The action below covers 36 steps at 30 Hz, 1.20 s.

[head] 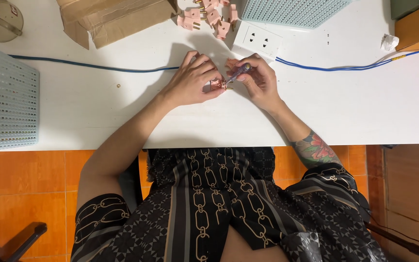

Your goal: The person assembles pink electrical plug components on a white table using a screwdriver. They insert metal pins into the plastic housing and tighten screws to secure them, repeating the process for multiple units.

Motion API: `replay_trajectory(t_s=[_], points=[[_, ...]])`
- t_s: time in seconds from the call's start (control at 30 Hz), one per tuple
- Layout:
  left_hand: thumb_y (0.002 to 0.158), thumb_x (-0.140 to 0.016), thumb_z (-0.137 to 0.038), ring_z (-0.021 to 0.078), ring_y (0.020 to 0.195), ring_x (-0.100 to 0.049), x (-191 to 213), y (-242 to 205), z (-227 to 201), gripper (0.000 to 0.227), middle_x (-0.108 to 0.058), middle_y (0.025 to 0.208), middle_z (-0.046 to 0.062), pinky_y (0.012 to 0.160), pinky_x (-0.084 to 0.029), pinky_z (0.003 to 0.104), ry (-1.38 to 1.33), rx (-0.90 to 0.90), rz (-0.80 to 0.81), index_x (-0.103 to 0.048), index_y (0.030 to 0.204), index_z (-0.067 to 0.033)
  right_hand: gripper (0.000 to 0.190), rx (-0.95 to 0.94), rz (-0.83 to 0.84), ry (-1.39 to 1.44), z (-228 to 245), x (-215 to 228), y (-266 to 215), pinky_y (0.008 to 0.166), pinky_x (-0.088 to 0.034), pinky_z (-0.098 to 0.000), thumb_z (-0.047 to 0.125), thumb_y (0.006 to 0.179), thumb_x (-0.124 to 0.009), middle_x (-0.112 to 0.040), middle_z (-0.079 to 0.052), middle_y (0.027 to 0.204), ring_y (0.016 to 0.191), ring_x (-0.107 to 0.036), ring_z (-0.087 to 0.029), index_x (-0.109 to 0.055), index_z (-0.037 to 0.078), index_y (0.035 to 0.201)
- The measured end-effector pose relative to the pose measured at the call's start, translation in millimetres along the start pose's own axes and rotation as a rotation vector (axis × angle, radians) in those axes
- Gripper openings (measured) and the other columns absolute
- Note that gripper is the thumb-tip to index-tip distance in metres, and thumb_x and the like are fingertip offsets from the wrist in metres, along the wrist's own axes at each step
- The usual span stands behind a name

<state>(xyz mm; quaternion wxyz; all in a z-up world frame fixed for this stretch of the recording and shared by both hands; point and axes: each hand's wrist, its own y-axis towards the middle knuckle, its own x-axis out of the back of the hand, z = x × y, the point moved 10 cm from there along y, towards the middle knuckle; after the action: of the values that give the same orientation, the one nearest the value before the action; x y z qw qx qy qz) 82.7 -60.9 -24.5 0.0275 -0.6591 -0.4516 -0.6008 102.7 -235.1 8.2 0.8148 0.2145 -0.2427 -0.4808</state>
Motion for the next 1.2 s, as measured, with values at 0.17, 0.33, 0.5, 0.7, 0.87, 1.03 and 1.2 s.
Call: replay_trajectory(t_s=[0.17, 0.33, 0.5, 0.7, 0.87, 1.03, 1.2], points=[[0.108, -0.081, -0.055, 0.0242, 0.123, -0.066, -3, -1, -1, 0.037, -0.081, 0.106, 0.006, 0.116, -0.04, 0.052, 0.007, 0.017, 0.002, -0.083, 0.109, -0.0177, 0.031, 0.116, 0.075, -0.078, 19, -14, 18, 0.097, -0.065, -0.0489, 0.0, 0.112, -0.076, -0.07, -0.022, 0.118, 0.11, -0.079, -0.037, -0.066, -0.007, 0.141], [0.107, -0.082, -0.052, 0.0242, 0.123, -0.066, 0, 2, -1, 0.033, -0.081, 0.106, 0.005, 0.115, -0.041, 0.052, -0.009, 0.018, 0.012, -0.083, 0.108, -0.0191, 0.022, 0.196, 0.098, -0.121, 33, -13, 26, 0.094, -0.065, -0.0488, -0.001, 0.109, -0.08, -0.074, -0.022, 0.117, 0.106, -0.079, -0.039, -0.074, -0.005, 0.13], [0.106, -0.083, -0.051, 0.0252, 0.123, -0.067, -3, 0, 0, 0.032, -0.082, 0.106, 0.004, 0.114, -0.042, 0.053, -0.014, 0.024, 0.008, -0.083, 0.108, -0.0187, 0.015, 0.187, 0.082, -0.093, 45, -12, 36, 0.1, -0.061, -0.0476, 0.003, 0.11, -0.082, -0.065, -0.015, 0.115, 0.11, -0.074, -0.031, -0.079, 0.0, 0.125], [0.104, -0.083, -0.05, 0.0255, 0.119, -0.067, -1, 0, -2, 0.032, -0.079, 0.102, 0.003, 0.112, -0.043, 0.053, -0.02, 0.018, 0.005, -0.081, 0.105, -0.0181, 0.015, 0.195, 0.043, -0.072, 44, -12, 36, 0.098, -0.058, -0.0475, 0.005, 0.113, -0.074, -0.067, -0.016, 0.109, 0.103, -0.072, -0.031, -0.081, -0.001, 0.126], [0.105, -0.082, -0.049, 0.0246, 0.118, -0.068, -3, -1, -3, 0.031, -0.079, 0.102, 0.003, 0.112, -0.043, 0.053, -0.036, 0.02, 0.008, -0.082, 0.105, -0.018, 0.021, 0.181, 0.0, -0.078, 40, -12, 17, 0.102, -0.058, -0.0497, 0.005, 0.117, -0.066, -0.075, -0.021, 0.118, 0.111, -0.074, -0.036, -0.073, -0.006, 0.133], [0.104, -0.084, -0.048, 0.024, 0.118, -0.068, 2, -2, -5, 0.03, -0.077, 0.101, 0.003, 0.112, -0.044, 0.052, -0.02, 0.001, -0.027, -0.081, 0.106, -0.0178, 0.023, 0.152, 0.022, -0.078, 58, -16, 21, 0.106, -0.058, -0.0521, 0.001, 0.117, -0.06, -0.077, -0.023, 0.124, 0.118, -0.076, -0.038, -0.074, -0.006, 0.133], [0.104, -0.083, -0.048, 0.0228, 0.118, -0.068, 4, 0, -7, 0.03, -0.079, 0.101, 0.002, 0.111, -0.044, 0.052, 0.004, -0.003, -0.042, -0.082, 0.105, -0.0176, 0.015, 0.212, -0.014, -0.128, 50, -12, 15, 0.11, -0.057, -0.0539, 0.003, 0.109, -0.081, -0.064, -0.02, 0.124, 0.119, -0.071, -0.035, -0.084, -0.002, 0.123]])
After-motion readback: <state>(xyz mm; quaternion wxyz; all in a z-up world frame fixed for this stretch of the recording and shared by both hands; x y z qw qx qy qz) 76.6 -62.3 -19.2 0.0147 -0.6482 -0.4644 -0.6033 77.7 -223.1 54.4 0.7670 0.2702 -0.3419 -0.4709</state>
